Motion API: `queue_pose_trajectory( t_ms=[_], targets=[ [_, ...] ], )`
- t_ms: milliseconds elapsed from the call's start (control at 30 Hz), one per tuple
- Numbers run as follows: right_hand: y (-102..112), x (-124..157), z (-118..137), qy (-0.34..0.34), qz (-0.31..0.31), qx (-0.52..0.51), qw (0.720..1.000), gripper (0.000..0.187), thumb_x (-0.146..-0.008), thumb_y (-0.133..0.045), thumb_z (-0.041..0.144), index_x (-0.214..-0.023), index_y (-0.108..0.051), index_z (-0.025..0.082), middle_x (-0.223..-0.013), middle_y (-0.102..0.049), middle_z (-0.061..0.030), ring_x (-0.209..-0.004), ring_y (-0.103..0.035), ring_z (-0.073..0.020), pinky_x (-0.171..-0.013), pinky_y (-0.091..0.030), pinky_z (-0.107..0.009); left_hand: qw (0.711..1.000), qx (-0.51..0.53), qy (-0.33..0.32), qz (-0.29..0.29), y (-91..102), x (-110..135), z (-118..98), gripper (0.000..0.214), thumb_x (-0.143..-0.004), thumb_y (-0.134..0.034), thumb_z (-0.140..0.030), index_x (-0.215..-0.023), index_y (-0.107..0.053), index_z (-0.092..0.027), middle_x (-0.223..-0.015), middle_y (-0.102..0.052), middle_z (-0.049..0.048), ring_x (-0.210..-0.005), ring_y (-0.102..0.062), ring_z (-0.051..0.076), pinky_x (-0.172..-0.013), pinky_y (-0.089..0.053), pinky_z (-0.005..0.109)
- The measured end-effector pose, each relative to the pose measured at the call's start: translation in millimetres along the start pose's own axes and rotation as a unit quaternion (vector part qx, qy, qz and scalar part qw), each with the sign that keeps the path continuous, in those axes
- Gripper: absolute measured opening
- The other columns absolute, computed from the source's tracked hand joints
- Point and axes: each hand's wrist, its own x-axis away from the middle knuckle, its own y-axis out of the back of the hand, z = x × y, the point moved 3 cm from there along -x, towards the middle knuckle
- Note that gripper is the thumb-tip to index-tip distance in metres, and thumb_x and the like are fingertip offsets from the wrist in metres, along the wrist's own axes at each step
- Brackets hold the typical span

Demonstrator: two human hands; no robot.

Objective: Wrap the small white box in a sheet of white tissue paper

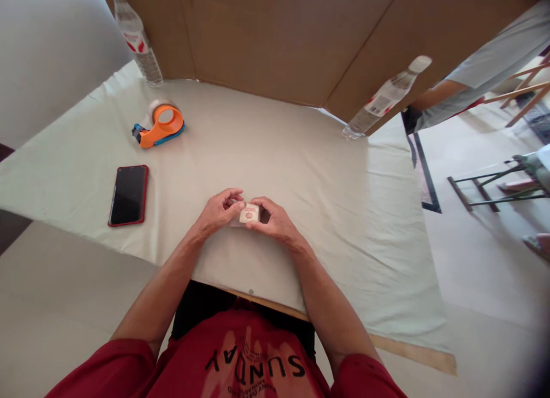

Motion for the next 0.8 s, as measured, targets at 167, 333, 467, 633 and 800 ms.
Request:
queue_pose_trajectory(
  t_ms=[167,333,467,633,800],
  targets=[
    [-1.5,0.6,-1.6,0.022,-0.039,0.023,0.999,0.047,-0.075,-0.076,0.048,-0.115,-0.064,0.025,-0.119,-0.067,-0.0080,-0.109,-0.062,-0.0258,-0.097,-0.048,-0.042,0.997,-0.059,-0.002,-0.049,1.2,1.0,0.5,0.056,-0.078,-0.066,-0.045,-0.123,-0.063,-0.013,-0.111,-0.070,0.0107,-0.078,-0.062,0.016,-0.072,-0.053,0.030],
    [-4.5,2.1,2.8,0.100,-0.067,0.071,0.990,0.044,-0.079,-0.076,0.045,-0.117,-0.062,0.026,-0.124,-0.066,-0.0104,-0.117,-0.060,-0.0279,-0.103,-0.046,-0.046,0.997,-0.075,-0.006,-0.018,-0.5,1.7,-1.2,0.062,-0.078,-0.066,-0.044,-0.132,-0.059,-0.013,-0.100,-0.069,0.0068,-0.083,-0.062,0.018,-0.078,-0.051,0.031],
    [-6.2,2.3,1.1,0.119,-0.057,0.085,0.988,0.045,-0.081,-0.075,0.045,-0.119,-0.061,0.026,-0.125,-0.066,-0.0109,-0.117,-0.060,-0.0278,-0.103,-0.046,-0.047,0.998,-0.070,-0.001,0.009,-0.2,2.2,-2.5,0.064,-0.080,-0.065,-0.041,-0.136,-0.054,-0.013,-0.094,-0.065,0.0044,-0.079,-0.059,0.016,-0.077,-0.049,0.030],
    [-5.5,-1.5,-3.1,0.095,-0.023,0.108,0.989,0.045,-0.080,-0.075,0.045,-0.119,-0.062,0.027,-0.124,-0.067,-0.0100,-0.116,-0.060,-0.0286,-0.103,-0.045,-0.049,0.999,-0.049,-0.002,0.019,-1.2,1.9,-1.3,0.061,-0.080,-0.067,-0.039,-0.135,-0.054,-0.014,-0.091,-0.061,0.0018,-0.077,-0.056,0.014,-0.073,-0.047,0.027],
    [-4.6,-1.7,-2.0,0.085,-0.017,0.070,0.994,0.045,-0.080,-0.073,0.045,-0.120,-0.062,0.026,-0.126,-0.066,-0.0104,-0.118,-0.059,-0.0286,-0.104,-0.044,-0.048,0.998,-0.051,0.008,0.018,-2.3,2.1,-2.9,0.062,-0.080,-0.067,-0.040,-0.134,-0.054,-0.014,-0.089,-0.059,0.0010,-0.076,-0.054,0.014,-0.074,-0.047,0.027]
  ],
)
